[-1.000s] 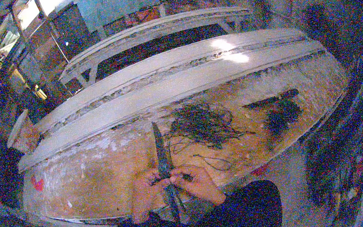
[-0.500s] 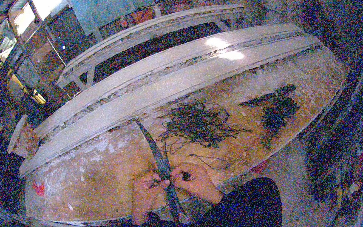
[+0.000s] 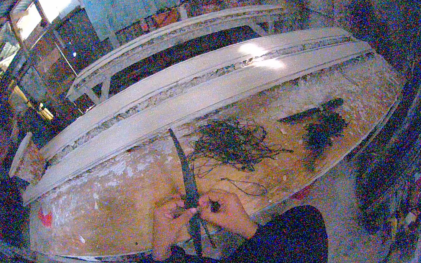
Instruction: The person strips insulation from black wires by hand, pulling the outer sheath off and separating the inner strands. They handle multiple wire pieces one at a time, placing stripped pieces on the workbench.
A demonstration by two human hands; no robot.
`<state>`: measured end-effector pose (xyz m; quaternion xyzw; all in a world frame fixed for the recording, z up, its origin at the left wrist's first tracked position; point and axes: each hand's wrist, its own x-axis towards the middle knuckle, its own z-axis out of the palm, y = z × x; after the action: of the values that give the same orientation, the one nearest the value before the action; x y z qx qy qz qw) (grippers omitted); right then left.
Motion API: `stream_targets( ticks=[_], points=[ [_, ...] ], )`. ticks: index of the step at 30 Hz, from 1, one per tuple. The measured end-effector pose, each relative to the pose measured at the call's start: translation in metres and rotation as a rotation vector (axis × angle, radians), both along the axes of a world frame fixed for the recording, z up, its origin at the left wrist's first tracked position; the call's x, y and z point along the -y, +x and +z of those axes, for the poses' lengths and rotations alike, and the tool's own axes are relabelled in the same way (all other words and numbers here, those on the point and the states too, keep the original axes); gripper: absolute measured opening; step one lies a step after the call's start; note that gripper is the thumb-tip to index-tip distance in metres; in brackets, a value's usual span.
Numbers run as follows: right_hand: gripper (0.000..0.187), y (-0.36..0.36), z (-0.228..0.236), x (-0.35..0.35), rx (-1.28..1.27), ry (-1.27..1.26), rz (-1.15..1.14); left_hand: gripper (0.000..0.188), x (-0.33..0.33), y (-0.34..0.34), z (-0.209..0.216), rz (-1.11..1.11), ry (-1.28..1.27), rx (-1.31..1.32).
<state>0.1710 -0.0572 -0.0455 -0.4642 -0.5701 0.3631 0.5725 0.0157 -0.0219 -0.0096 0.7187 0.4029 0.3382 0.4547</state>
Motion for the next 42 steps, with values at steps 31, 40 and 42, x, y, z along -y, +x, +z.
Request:
stream_targets(
  ticks=[31,40,42],
  points=[
    [0.006,0.002,0.006,0.002,0.062,-0.046,0.067,0.019,0.005,-0.028,0.006,0.006,-0.385,0.219],
    [0.007,0.000,0.001,-0.002,0.176,-0.026,-0.054,0.020,0.000,-0.105,-0.001,0.380,-0.323,1.166],
    [0.007,0.000,0.002,-0.001,0.169,-0.024,-0.052,0.020,-0.002,-0.125,0.001,0.291,0.017,1.225]
  ],
)
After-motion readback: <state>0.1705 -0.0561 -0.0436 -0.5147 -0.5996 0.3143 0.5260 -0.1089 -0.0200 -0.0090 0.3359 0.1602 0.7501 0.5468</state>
